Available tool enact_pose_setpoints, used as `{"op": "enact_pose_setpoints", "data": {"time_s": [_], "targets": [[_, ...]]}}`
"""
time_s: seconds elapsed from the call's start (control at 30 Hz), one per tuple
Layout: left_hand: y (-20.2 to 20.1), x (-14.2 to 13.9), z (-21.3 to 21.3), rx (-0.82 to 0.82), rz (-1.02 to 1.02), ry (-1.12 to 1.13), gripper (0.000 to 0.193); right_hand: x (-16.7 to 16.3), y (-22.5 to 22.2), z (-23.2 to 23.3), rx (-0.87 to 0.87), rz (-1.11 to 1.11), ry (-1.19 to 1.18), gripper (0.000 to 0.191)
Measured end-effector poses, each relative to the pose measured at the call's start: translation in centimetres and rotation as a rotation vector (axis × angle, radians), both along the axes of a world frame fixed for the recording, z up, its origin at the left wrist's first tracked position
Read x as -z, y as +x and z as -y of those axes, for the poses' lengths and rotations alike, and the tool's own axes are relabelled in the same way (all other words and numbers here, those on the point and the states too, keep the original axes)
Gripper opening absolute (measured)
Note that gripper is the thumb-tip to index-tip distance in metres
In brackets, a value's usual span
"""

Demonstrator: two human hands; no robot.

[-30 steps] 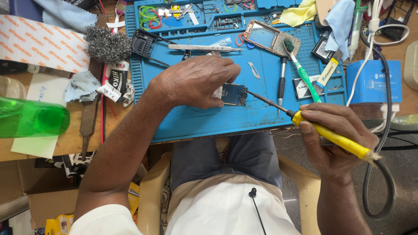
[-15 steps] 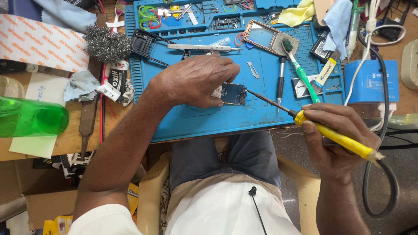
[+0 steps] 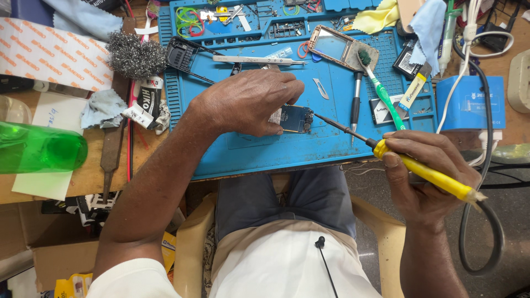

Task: The person solders components on a phone motherboard with a soldering iron, holding the board steady on a blue work mat. They then use tweezers to position a small part on the board, and continue soldering the part while the board is held in a small clamp, working the iron tip against the component contacts.

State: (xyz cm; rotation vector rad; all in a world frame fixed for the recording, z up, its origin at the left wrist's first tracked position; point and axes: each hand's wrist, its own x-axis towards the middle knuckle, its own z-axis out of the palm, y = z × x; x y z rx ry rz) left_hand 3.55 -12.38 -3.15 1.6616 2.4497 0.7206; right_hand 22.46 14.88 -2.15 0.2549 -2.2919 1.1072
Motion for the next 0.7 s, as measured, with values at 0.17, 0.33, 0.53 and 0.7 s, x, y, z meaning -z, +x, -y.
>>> {"op": "enact_pose_setpoints", "data": {"time_s": [0.17,0.33,0.53,0.7], "targets": [[-0.1,0.0,-0.3,-0.007,0.005,-0.013,0.05,0.0,-0.3,-0.3,0.0,0.006,0.01,0.01],[-0.6,-0.1,-0.3,-0.006,0.001,-0.02,0.05,0.0,-0.8,-0.3,0.003,0.001,-0.002,0.01],[-0.8,0.2,-0.6,-0.006,0.007,-0.024,0.051,0.0,-1.0,-0.3,0.01,0.006,0.006,0.01],[-1.1,0.4,-0.7,-0.008,-0.009,-0.031,0.05,0.1,-1.3,-0.3,0.013,-0.005,0.012,0.012]]}}
